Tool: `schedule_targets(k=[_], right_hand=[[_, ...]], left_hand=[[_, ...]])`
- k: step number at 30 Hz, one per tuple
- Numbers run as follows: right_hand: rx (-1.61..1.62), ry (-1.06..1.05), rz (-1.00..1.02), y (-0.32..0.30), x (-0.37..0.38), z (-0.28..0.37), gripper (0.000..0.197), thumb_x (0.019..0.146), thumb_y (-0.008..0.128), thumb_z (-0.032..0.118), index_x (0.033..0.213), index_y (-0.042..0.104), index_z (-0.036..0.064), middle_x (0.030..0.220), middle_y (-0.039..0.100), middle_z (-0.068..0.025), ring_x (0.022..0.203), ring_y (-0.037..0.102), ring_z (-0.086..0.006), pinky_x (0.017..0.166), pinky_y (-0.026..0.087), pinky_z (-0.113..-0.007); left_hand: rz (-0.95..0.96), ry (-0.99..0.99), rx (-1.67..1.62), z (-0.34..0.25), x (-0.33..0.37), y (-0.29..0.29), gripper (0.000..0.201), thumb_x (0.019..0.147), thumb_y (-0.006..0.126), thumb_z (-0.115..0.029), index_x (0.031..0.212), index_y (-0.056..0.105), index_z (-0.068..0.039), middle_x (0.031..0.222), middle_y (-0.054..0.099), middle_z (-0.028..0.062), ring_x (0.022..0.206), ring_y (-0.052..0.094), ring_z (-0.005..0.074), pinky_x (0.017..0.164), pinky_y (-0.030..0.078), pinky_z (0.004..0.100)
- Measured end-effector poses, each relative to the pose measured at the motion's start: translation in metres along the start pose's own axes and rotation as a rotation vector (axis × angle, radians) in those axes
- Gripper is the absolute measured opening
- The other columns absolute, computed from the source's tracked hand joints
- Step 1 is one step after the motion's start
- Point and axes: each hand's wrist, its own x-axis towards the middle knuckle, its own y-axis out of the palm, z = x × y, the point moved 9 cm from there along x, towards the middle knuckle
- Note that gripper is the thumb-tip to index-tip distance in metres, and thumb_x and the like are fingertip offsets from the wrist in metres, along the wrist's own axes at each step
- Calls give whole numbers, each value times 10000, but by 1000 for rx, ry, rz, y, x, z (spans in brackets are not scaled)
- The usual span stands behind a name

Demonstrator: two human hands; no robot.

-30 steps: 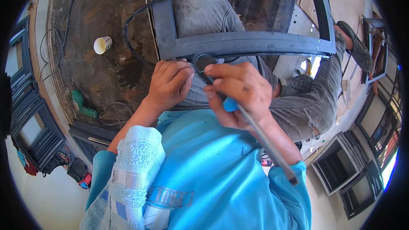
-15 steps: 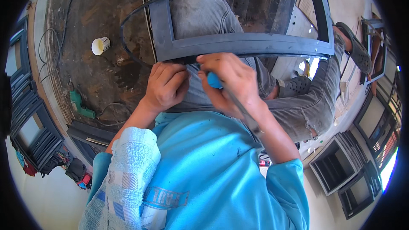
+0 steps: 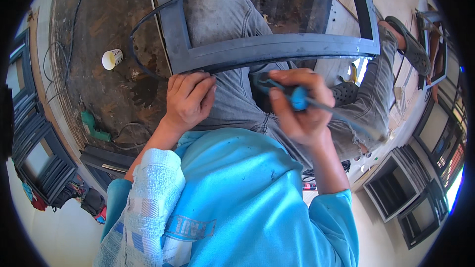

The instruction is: Assemble a metal window frame by inserting rubber seals and adjusting components with a screwdriver.

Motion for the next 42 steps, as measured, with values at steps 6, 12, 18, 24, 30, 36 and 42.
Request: schedule_targets(k=[6, 12, 18, 24, 30, 36, 42], right_hand=[[238, 399, -237, -42, -47, -51, 252, 929, 670, -41, 1139, 537, -3, 1087, 706, -154, 1091, 675, -190, 968, 510, -320], [246, 367, -193, -25, -54, -55, 203, 946, 670, -12, 1123, 571, -2, 1069, 707, -121, 1016, 662, -138, 925, 504, -286], [268, 430, -104, -12, -51, -60, 175, 964, 657, 14, 1124, 589, 6, 1056, 699, -80, 1000, 631, -101, 885, 483, -248], [103, 275, 34, 14, -40, -35, 170, 954, 659, 32, 1111, 599, 7, 984, 721, -84, 921, 648, -112, 831, 504, -274], [-84, 296, 145, 26, -33, 2, 246, 950, 680, 81, 1156, 570, 5, 898, 695, -139, 809, 681, -224, 750, 520, -338], [-240, 185, 212, 34, -39, 16, 266, 938, 699, 150, 1142, 582, 27, 853, 645, -159, 763, 646, -346, 727, 505, -407], [-249, 232, 264, 54, -31, 13, 212, 955, 691, 141, 1127, 598, 59, 834, 654, -122, 717, 647, -264, 692, 507, -370]], left_hand=[[197, -142, 218, -16, 26, 7, 416, 806, 760, -148, 1214, 710, -83, 1167, 650, 79, 1067, 605, 289, 947, 419, 411], [188, -102, -57, -15, 15, -17, 383, 773, 785, -62, 1149, 710, -47, 1123, 662, 111, 1061, 626, 311, 956, 468, 420], [-137, -369, 39, 35, -14, -79, 318, 795, 798, -54, 1087, 671, -50, 1181, 679, 148, 1185, 623, 328, 1043, 459, 429], [66, -173, 397, 37, -13, -68, 276, 821, 816, -197, 1054, 699, -107, 1005, 740, 16, 1247, 612, 264, 1163, 277, 481], [119, -79, 327, 35, -14, -61, 112, 869, 770, -179, 947, 724, -113, 950, 722, 49, 1079, 654, 245, 1060, 338, 443], [93, -107, 252, 38, -10, -63, 132, 867, 770, -162, 960, 713, -88, 962, 723, 64, 1027, 658, 267, 1020, 381, 417], [-41, -78, 101, 37, -14, -58, 144, 840, 788, -83, 956, 705, -69, 924, 725, 90, 937, 681, 311, 921, 483, 421]])
